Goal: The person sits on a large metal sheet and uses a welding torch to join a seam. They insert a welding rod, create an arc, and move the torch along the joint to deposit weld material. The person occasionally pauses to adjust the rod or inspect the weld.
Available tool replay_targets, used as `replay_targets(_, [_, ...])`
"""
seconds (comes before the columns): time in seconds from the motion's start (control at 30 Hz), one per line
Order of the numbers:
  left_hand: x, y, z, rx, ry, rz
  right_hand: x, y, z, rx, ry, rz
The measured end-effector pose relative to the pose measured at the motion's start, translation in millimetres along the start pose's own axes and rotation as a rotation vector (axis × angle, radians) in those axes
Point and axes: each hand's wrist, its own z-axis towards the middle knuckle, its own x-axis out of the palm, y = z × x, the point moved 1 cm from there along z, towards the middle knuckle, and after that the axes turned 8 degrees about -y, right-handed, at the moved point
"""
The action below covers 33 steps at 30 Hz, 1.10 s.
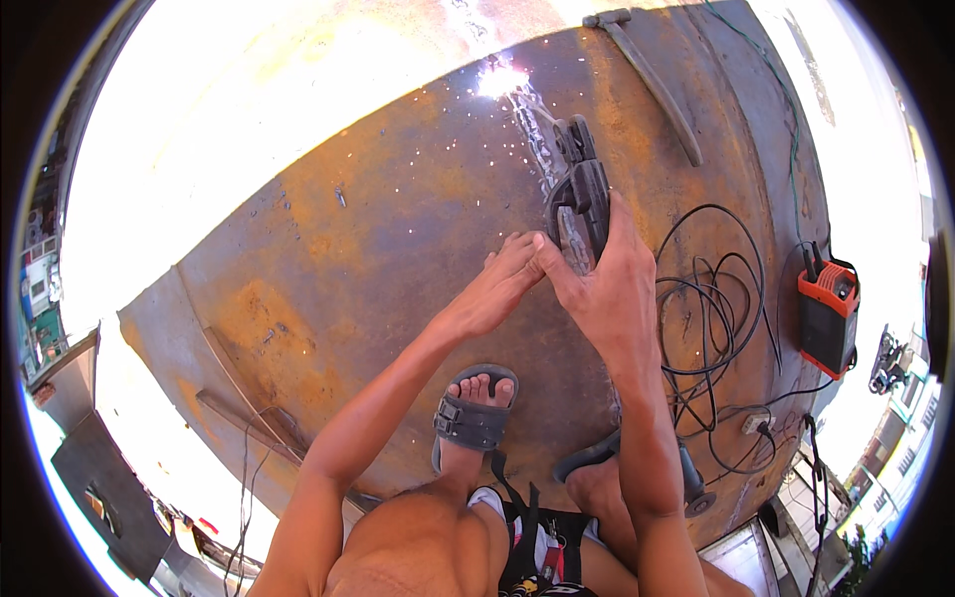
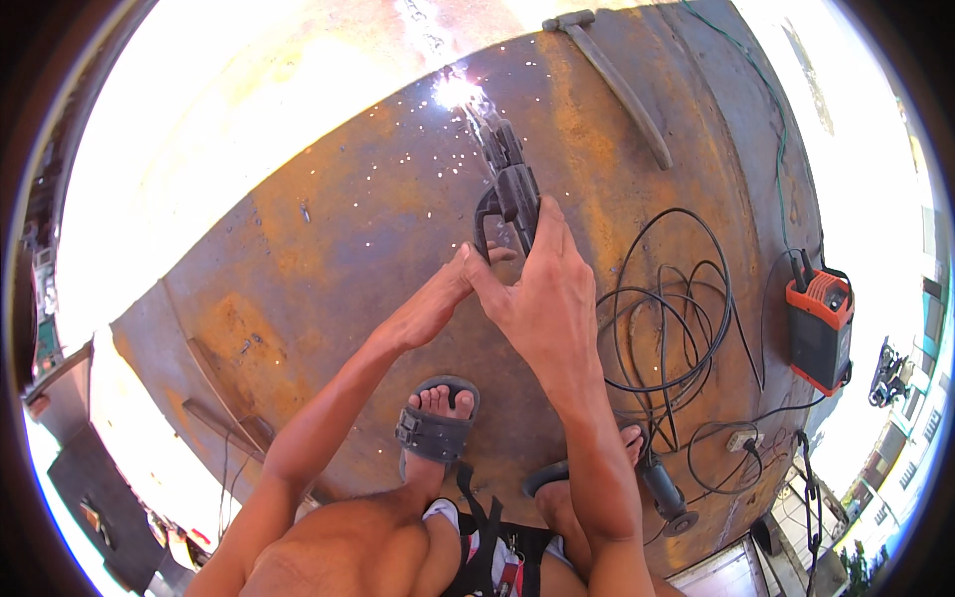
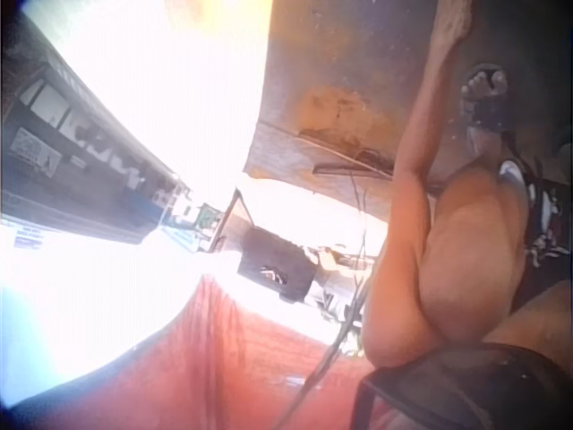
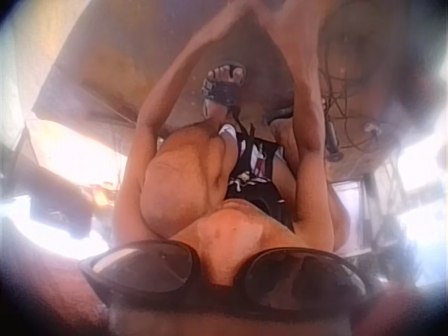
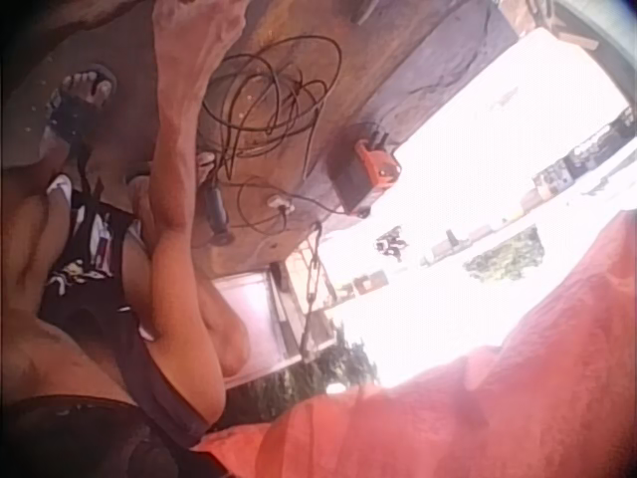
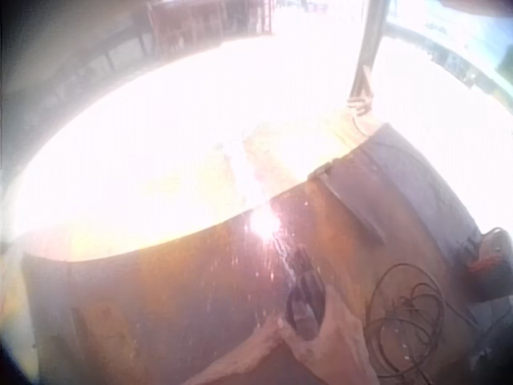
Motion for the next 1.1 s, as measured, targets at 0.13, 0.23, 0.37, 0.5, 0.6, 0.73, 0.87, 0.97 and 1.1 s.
replay_targets(0.13, [0.1, 0.7, -0.3, 0.018, -0.007, 0.026, 0.0, -0.3, 0.2, 0.006, 0.002, -0.009])
replay_targets(0.23, [-1.2, -0.4, -0.7, 0.02, 0.008, 0.03, -0.1, -0.2, 0.0, 0.017, 0.008, -0.008])
replay_targets(0.37, [0.4, 2.4, 0.0, 0.017, 0.001, 0.01, -0.3, -1.1, -0.2, 0.019, 0.013, -0.008])
replay_targets(0.5, [0.4, 4.1, -0.1, 0.009, -0.008, 0.002, 0.2, 0.1, 0.6, 0.014, 0.015, -0.002])
replay_targets(0.6, [-0.9, 1.1, -0.1, 0.027, 0.012, 0.016, 0.3, -1.4, 0.5, 0.02, 0.02, -0.003])
replay_targets(0.73, [0.5, 1.7, -0.4, 0.021, 0.001, 0.013, 0.9, -2.8, 0.0, 0.01, 0.013, 0.003])
replay_targets(0.87, [0.3, 3.1, -0.8, 0.013, 0.002, -0.013, 1.3, -2.0, -0.4, 0.01, 0.011, 0.005])
replay_targets(0.97, [0.5, 5.0, -0.8, 0.016, -0.009, 0.001, 1.8, -3.0, -0.7, 0.009, 0.011, -0.006])
replay_targets(1.1, [1.3, 1.2, -1.5, 0.022, -0.008, 0.002, 1.2, -3.3, -0.5, 0.005, 0.01, -0.009])
